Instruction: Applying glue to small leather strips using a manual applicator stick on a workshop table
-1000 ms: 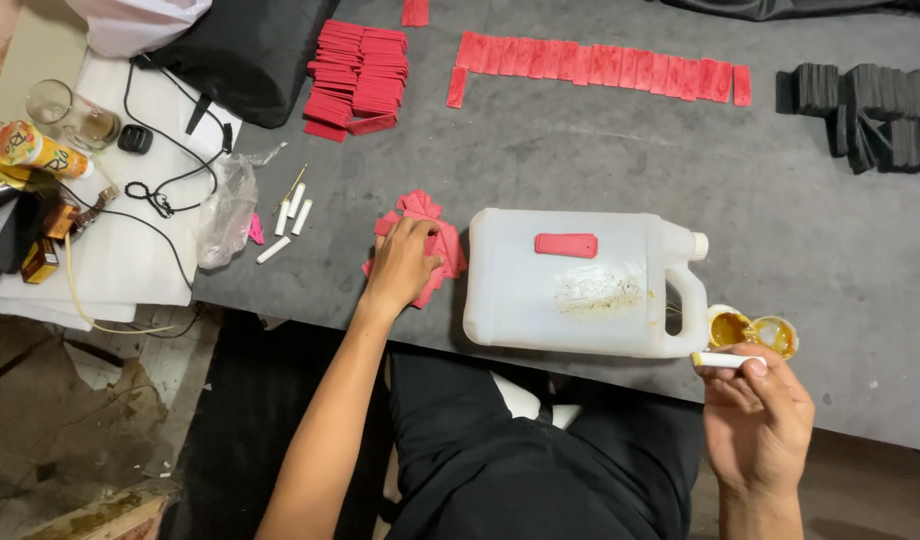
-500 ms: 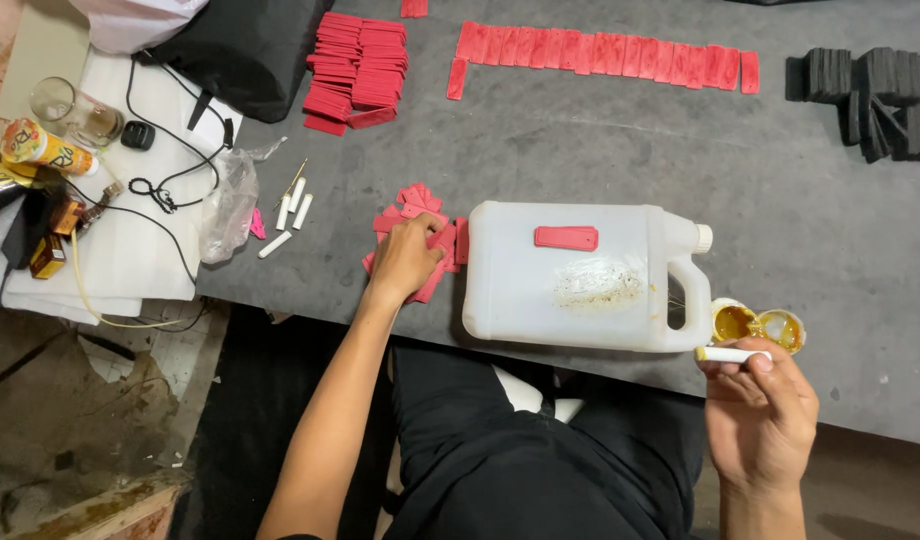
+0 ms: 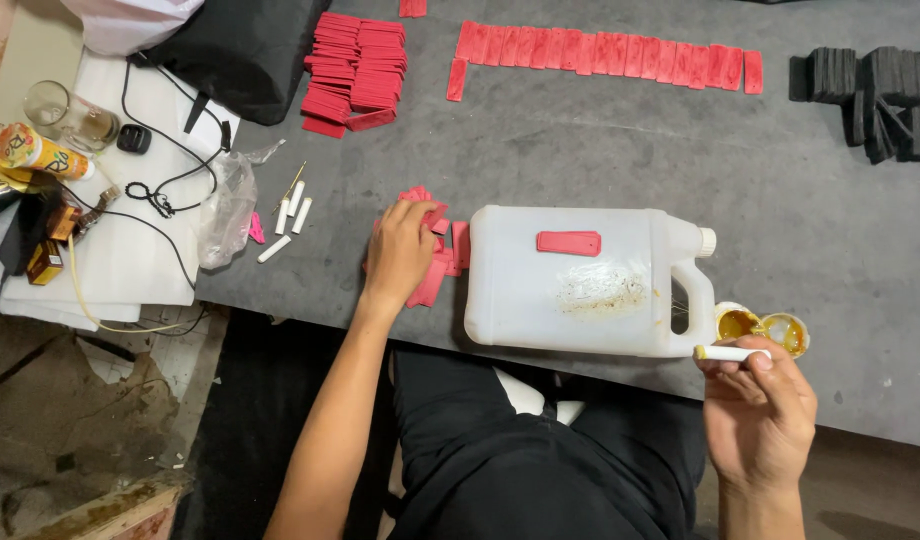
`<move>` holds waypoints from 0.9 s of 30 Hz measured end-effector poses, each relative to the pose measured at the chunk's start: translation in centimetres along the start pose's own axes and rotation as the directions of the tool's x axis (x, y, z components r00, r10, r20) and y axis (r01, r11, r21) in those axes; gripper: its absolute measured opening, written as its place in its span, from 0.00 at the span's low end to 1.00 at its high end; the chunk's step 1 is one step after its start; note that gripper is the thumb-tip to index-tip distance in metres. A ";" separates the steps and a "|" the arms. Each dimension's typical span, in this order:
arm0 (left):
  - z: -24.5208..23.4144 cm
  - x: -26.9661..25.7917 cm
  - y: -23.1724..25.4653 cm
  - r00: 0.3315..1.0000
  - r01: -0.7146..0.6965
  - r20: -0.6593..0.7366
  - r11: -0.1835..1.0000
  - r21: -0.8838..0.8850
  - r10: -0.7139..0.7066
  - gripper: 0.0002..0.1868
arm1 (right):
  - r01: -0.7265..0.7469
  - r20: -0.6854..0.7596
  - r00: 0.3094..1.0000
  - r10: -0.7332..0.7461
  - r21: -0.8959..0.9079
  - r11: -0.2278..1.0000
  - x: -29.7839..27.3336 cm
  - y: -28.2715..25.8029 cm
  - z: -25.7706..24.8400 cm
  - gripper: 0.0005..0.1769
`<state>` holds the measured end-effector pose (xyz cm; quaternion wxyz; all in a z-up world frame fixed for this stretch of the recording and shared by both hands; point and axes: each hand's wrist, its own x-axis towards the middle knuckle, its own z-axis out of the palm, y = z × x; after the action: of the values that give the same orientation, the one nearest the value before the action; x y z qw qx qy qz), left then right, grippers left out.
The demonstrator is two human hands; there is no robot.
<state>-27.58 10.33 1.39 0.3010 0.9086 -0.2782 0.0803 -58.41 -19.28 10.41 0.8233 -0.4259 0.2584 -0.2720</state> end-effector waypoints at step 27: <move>-5.7 1.5 9.6 0.879 0.451 0.441 0.610 -0.651 -0.179 0.28 | -0.018 -0.026 0.999 0.020 0.062 0.998 0.4 0.9 0.6 0.09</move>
<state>-31.54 6.58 11.28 0.5996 0.7424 -0.1659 -0.2485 -57.53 -18.78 9.83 0.8350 -0.3943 0.2650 -0.2778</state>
